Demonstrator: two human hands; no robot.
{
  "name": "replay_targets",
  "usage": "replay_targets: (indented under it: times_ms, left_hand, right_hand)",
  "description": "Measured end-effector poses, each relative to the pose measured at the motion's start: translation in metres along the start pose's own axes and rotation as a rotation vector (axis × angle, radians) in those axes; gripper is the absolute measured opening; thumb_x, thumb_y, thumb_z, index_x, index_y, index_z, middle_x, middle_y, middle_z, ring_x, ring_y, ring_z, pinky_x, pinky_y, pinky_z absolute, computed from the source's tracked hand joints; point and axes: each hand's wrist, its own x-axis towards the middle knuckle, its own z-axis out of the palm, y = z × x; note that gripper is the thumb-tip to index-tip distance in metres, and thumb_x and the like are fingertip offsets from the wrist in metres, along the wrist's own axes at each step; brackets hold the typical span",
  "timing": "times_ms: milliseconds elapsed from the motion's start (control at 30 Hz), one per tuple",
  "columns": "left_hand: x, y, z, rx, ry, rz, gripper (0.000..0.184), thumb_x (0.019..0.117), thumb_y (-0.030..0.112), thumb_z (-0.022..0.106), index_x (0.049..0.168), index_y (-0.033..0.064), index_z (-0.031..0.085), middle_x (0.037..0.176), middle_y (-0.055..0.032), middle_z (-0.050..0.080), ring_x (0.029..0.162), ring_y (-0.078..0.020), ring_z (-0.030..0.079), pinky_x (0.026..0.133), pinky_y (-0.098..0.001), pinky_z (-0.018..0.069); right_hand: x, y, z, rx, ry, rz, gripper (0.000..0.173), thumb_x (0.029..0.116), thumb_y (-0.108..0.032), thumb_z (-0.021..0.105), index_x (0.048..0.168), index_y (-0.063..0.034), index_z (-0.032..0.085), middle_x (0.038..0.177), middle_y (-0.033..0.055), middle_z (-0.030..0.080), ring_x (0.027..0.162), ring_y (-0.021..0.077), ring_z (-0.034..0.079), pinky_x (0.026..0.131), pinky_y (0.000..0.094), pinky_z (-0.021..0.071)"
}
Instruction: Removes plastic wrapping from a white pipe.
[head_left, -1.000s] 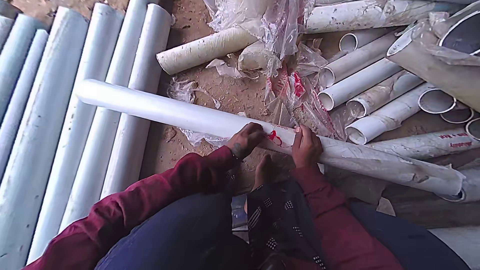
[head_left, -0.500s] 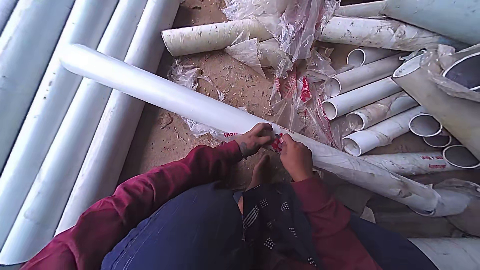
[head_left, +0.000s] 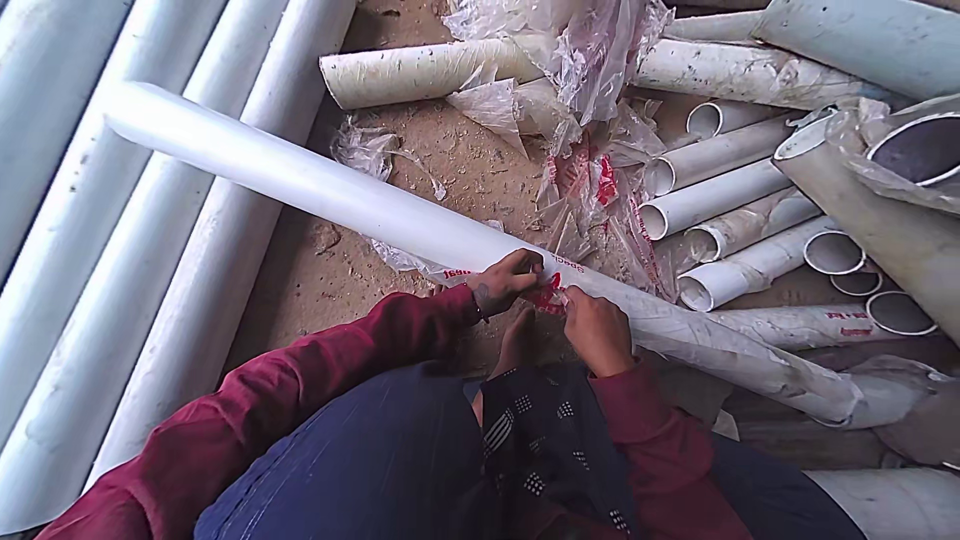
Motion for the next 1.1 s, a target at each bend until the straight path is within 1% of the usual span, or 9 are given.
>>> replay_targets:
  times_ms: [100,200,267,600,800,867,933,1033,1100]
  left_hand:
    - [-0.002,-0.002,0.0,0.003,0.019,0.069,0.014,0.0909,-0.01,0.059,0.088,-0.008,0.072,0.109,-0.026,0.068,0.107,-0.0344,0.067,0.098,-0.0381,0.0536]
    - [0.0,-0.016,0.002,0.023,0.054,0.198,0.013,0.0899,-0.008,0.06,0.09,-0.006,0.073,0.103,-0.0229,0.071,0.111,-0.0349,0.068,0.103,-0.0394,0.0525]
    - [0.006,-0.014,-0.001,0.04,0.03,0.196,0.011,0.0868,-0.01,0.063,0.088,-0.0074,0.074,0.099,-0.0236,0.072,0.107,-0.0369,0.069,0.1,-0.0404,0.0538]
    - [0.012,-0.015,-0.006,0.128,0.011,0.198,0.012,0.0889,-0.003,0.062,0.088,-0.0026,0.074,0.086,-0.0196,0.068,0.095,-0.0352,0.066,0.091,-0.0383,0.0532]
    - [0.015,-0.019,-0.008,-0.072,0.081,0.162,0.013,0.0844,-0.003,0.058,0.081,-0.0048,0.071,0.085,-0.0211,0.069,0.09,-0.0324,0.067,0.087,-0.0377,0.0536]
    - [0.017,-0.018,-0.014,-0.109,0.038,0.122,0.013,0.084,0.002,0.059,0.08,-0.0063,0.069,0.085,-0.0213,0.068,0.09,-0.0313,0.067,0.086,-0.0375,0.0531]
    - [0.017,-0.012,-0.017,-0.024,-0.047,0.141,0.015,0.0827,0.006,0.062,0.087,-0.0063,0.069,0.089,-0.0217,0.069,0.092,-0.0333,0.067,0.089,-0.0396,0.0523]
    - [0.016,-0.001,-0.006,0.256,-0.035,0.144,0.046,0.0831,0.02,0.076,0.114,-0.01,0.062,0.101,-0.0248,0.069,0.095,-0.0377,0.069,0.09,-0.0429,0.0557]
    - [0.026,0.016,-0.004,0.337,-0.096,-0.045,0.08,0.079,0.022,0.084,0.142,-0.012,0.048,0.11,-0.029,0.066,0.098,-0.0421,0.07,0.088,-0.0483,0.0575]
  right_hand:
    - [-0.014,0.009,-0.009,0.057,0.007,0.006,0.031,0.1096,-0.017,0.042,0.117,-0.0018,0.068,0.101,0.022,0.072,0.102,0.0395,0.07,0.085,0.0556,0.0515]
    - [-0.014,0.026,0.002,0.233,0.393,-0.086,0.029,0.1071,-0.015,0.048,0.103,0.0012,0.071,0.08,0.0212,0.07,0.08,0.0401,0.071,0.068,0.0568,0.0504]
    - [-0.001,0.025,0.011,0.263,0.505,-0.11,0.026,0.106,-0.013,0.049,0.104,0.0021,0.071,0.08,0.0228,0.072,0.079,0.0426,0.072,0.068,0.0586,0.0512]
    - [0.021,-0.003,0.002,-0.079,0.231,-0.149,0.024,0.1061,-0.011,0.049,0.113,-0.0017,0.07,0.086,0.0219,0.073,0.089,0.042,0.073,0.075,0.055,0.0524]
    - [0.009,-0.002,-0.04,-0.27,-0.206,-0.076,0.031,0.108,-0.015,0.046,0.128,-0.0056,0.068,0.118,0.0223,0.071,0.115,0.0398,0.066,0.094,0.0564,0.0489]
    - [-0.001,0.02,-0.038,-0.113,-0.007,-0.084,0.029,0.109,-0.015,0.045,0.116,-0.0011,0.069,0.102,0.0241,0.072,0.103,0.0424,0.069,0.086,0.0591,0.05]
    - [0.003,0.041,-0.012,0.11,0.472,-0.107,0.028,0.1079,-0.015,0.048,0.101,0.0037,0.067,0.078,0.0248,0.068,0.079,0.0449,0.07,0.068,0.059,0.0497]
    - [0.04,0.05,0.04,0.221,0.926,-0.087,0.026,0.1055,-0.012,0.05,0.106,0.0049,0.07,0.083,0.0235,0.072,0.078,0.0423,0.072,0.067,0.0551,0.0544]
    - [0.067,0.053,0.072,0.132,1.104,-0.15,0.026,0.1012,-0.009,0.052,0.101,0.0046,0.074,0.087,0.0232,0.072,0.08,0.0414,0.071,0.069,0.0526,0.0552]
